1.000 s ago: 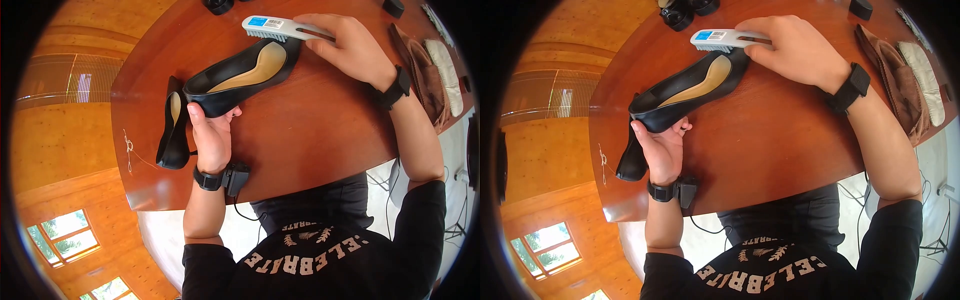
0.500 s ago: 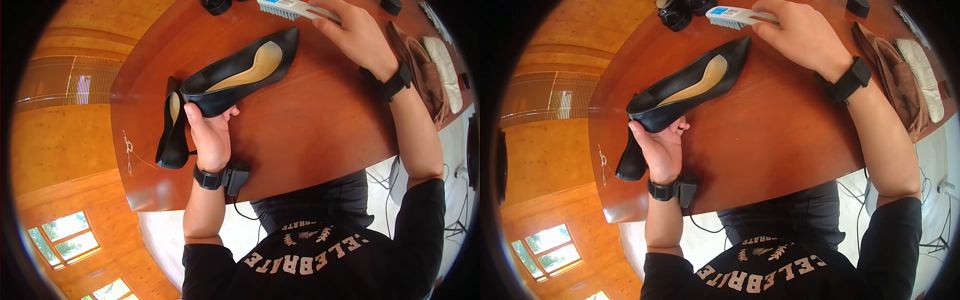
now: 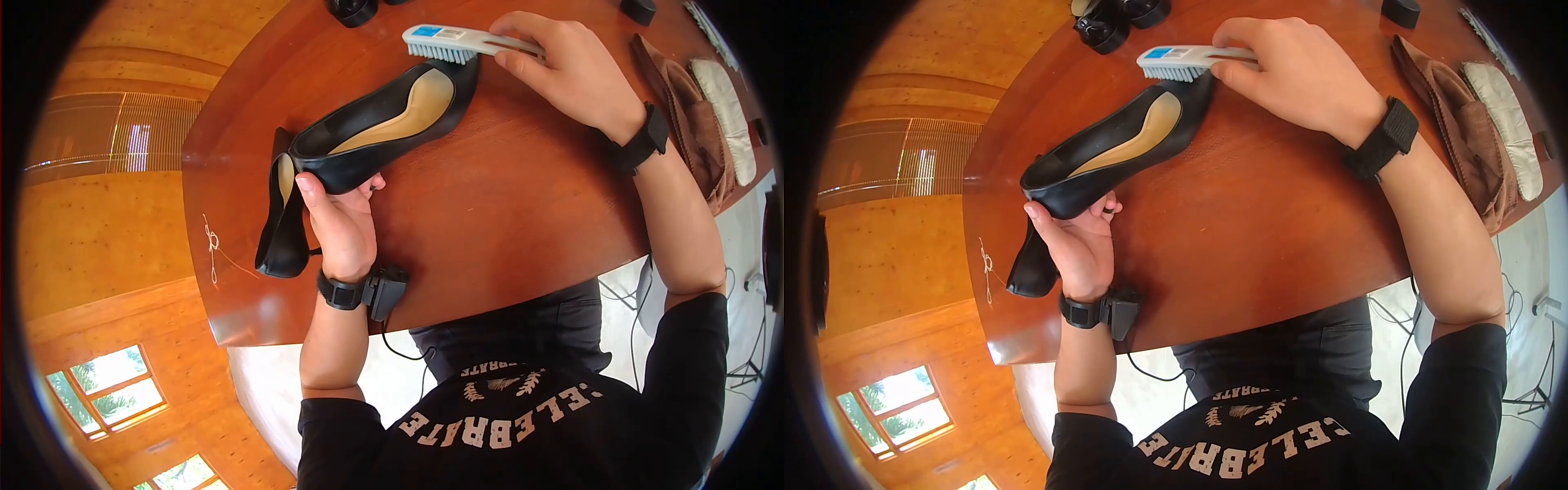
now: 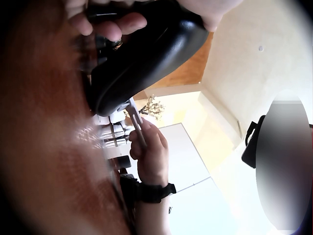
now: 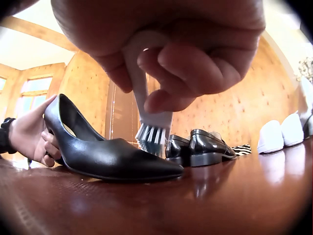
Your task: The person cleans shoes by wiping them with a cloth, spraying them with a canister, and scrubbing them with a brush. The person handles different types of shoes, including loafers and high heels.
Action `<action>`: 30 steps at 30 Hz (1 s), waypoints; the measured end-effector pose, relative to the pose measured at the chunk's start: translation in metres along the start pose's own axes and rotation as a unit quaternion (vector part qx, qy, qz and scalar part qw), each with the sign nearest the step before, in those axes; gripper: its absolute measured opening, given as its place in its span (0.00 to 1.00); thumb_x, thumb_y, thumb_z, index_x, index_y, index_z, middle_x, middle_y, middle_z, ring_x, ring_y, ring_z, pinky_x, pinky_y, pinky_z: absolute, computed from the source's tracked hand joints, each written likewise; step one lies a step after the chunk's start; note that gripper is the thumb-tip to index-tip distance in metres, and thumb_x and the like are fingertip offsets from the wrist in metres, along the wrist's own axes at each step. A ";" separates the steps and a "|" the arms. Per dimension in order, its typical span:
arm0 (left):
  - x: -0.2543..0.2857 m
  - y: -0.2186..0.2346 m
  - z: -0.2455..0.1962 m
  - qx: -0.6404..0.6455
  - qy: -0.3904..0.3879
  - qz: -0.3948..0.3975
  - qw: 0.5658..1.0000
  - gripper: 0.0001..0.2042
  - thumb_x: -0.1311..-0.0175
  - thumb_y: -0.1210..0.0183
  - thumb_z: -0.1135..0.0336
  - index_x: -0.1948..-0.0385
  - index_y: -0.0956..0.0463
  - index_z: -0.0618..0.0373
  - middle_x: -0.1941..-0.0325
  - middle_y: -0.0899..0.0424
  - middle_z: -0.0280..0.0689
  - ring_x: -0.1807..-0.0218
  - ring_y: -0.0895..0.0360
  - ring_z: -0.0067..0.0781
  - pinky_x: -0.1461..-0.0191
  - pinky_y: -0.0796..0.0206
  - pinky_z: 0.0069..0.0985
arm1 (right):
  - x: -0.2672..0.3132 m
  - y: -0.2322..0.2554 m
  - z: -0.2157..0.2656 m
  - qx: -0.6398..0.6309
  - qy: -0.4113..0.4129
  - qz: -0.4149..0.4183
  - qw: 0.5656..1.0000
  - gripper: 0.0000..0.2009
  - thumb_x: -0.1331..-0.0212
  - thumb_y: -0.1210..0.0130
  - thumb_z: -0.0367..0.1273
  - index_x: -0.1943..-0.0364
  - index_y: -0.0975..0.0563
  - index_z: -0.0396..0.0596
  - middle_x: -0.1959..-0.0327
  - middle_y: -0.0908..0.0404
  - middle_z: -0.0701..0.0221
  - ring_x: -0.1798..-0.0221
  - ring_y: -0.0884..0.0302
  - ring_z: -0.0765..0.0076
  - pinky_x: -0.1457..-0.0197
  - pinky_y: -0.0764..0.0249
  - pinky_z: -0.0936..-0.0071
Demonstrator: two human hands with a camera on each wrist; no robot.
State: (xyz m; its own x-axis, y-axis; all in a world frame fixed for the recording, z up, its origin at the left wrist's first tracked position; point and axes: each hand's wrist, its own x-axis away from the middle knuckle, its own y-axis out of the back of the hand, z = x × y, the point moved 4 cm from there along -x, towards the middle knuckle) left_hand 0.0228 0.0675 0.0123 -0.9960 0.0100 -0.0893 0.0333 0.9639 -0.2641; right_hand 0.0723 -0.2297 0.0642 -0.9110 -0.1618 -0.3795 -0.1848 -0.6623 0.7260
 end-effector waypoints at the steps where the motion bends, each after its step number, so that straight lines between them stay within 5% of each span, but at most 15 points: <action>1: 0.000 0.001 0.000 0.003 0.001 -0.004 1.000 0.35 0.27 0.62 0.28 0.39 0.31 0.51 0.49 0.19 0.36 0.58 0.27 0.33 0.51 0.34 0.33 | 0.000 -0.001 0.000 -0.003 0.000 0.012 1.000 0.15 0.37 0.42 0.39 0.53 0.18 0.43 0.64 0.15 0.54 0.59 0.17 0.46 0.53 0.23 0.57; 7: 0.000 -0.002 -0.001 0.008 0.001 -0.033 0.999 0.36 0.28 0.61 0.27 0.39 0.30 0.51 0.49 0.19 0.35 0.58 0.27 0.33 0.51 0.34 0.33 | 0.001 -0.007 -0.001 -0.035 0.108 -0.010 0.994 0.16 0.38 0.42 0.36 0.50 0.18 0.43 0.63 0.14 0.54 0.59 0.17 0.45 0.52 0.22 0.57; 13: 0.000 -0.001 -0.002 0.007 0.000 -0.034 0.999 0.35 0.27 0.61 0.28 0.40 0.30 0.51 0.49 0.19 0.35 0.59 0.26 0.33 0.51 0.33 0.34 | -0.002 0.000 -0.006 0.026 0.039 -0.017 0.999 0.15 0.39 0.42 0.34 0.51 0.17 0.43 0.62 0.14 0.54 0.58 0.17 0.46 0.51 0.22 0.57; 19: 0.000 0.001 -0.002 0.006 -0.006 -0.048 0.999 0.34 0.27 0.61 0.29 0.40 0.30 0.51 0.49 0.18 0.35 0.58 0.25 0.33 0.51 0.33 0.34 | 0.000 -0.003 0.004 -0.078 0.094 -0.024 0.992 0.15 0.38 0.39 0.37 0.52 0.17 0.43 0.63 0.14 0.54 0.60 0.16 0.46 0.53 0.21 0.62; 30: 0.002 -0.001 -0.003 -0.012 -0.029 -0.033 0.999 0.34 0.28 0.57 0.30 0.38 0.30 0.51 0.44 0.19 0.35 0.53 0.24 0.33 0.49 0.33 0.35 | -0.003 0.019 0.014 -0.117 -0.002 -0.051 0.992 0.14 0.43 0.32 0.33 0.59 0.16 0.33 0.65 0.12 0.54 0.64 0.12 0.61 0.59 0.19 0.72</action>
State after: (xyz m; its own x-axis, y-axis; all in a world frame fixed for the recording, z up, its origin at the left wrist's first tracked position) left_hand 0.0202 0.0678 0.0155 -0.9895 -0.0683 -0.1277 -0.0349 0.9683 -0.2472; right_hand 0.0666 -0.2316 0.0867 -0.8937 -0.0820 -0.4410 -0.1857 -0.8273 0.5302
